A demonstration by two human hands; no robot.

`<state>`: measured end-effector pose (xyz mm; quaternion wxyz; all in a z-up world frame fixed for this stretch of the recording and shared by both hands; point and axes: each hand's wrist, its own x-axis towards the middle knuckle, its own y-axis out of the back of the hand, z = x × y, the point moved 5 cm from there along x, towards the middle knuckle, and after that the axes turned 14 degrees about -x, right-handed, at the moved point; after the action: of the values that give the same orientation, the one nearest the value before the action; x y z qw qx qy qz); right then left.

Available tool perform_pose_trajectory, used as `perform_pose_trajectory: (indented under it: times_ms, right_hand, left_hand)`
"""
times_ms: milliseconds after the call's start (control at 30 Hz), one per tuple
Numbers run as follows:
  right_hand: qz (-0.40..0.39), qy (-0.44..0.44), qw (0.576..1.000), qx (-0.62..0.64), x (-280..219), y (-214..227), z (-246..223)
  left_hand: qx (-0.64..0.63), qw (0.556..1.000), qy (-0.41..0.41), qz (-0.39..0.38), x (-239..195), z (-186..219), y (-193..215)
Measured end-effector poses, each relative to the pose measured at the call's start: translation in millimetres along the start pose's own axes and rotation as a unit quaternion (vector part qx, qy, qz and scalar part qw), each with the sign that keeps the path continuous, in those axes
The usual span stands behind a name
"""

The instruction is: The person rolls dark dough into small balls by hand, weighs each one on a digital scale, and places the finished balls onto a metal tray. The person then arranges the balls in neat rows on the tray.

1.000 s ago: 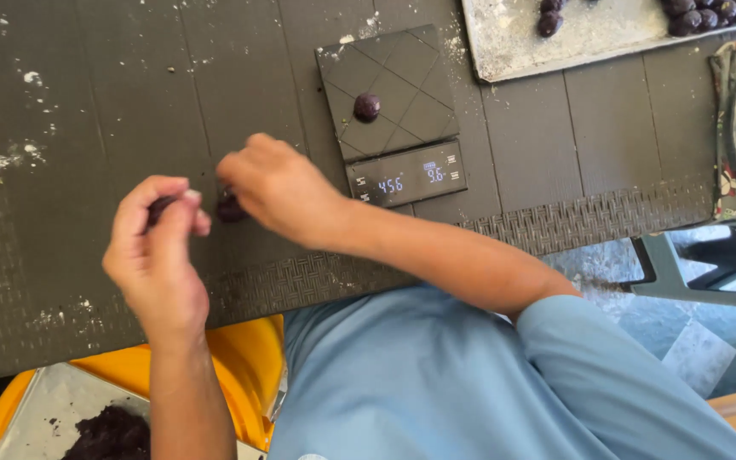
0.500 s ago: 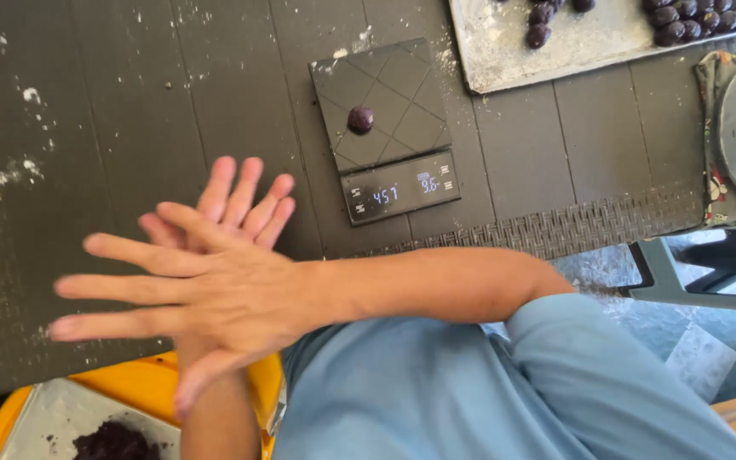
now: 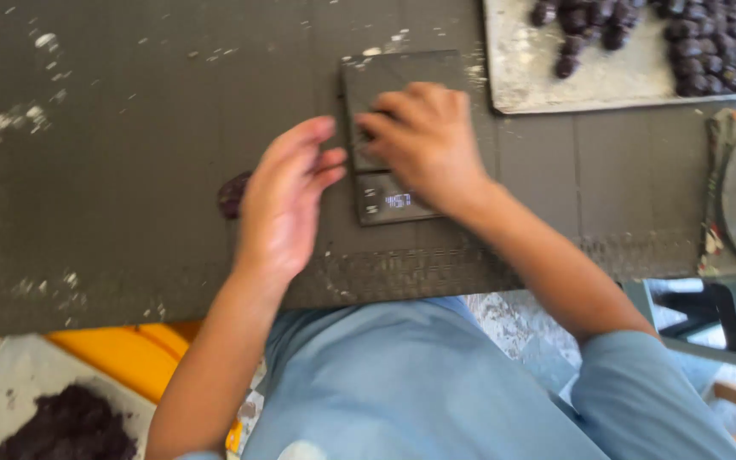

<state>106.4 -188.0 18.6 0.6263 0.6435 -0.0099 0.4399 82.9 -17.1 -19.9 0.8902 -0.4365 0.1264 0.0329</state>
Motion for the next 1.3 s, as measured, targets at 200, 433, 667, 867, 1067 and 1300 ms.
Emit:
perform_pose_trajectory:
  times_ms: [200,433,667,867,1067,1300]
  right_hand:
    - [0.059,-0.157,0.986,-0.017,-75.7,-31.7,226.2]
    - [0.141,-0.027,0.987,-0.068,35.6,-1.7,67.9]
    - [-0.107,0.139,0.975,0.14,52.7,-56.3,-113.2]
    - [-0.007,0.145,0.98,0.136,52.4,-47.4,-128.0]
    - [0.075,0.116,0.985,0.107,52.7,-33.3,-122.3]
    - [0.01,-0.127,0.91,0.394,50.9,10.6,-118.2]
  left_hand:
    - [0.37,0.878,-0.194,-0.232,37.5,-42.3,-64.5]
    - [0.459,0.794,-0.338,-0.212,1.0,63.8,-21.5]
    - [0.605,0.709,-0.352,-0.084,-42.2,92.9,40.7]
    - [0.655,0.623,-0.424,-0.059,-47.2,76.3,48.0]
    - [0.715,0.544,-0.435,-0.059,-50.5,72.8,48.4]
    - [0.018,0.983,-0.181,-0.032,-33.0,62.4,-2.0]
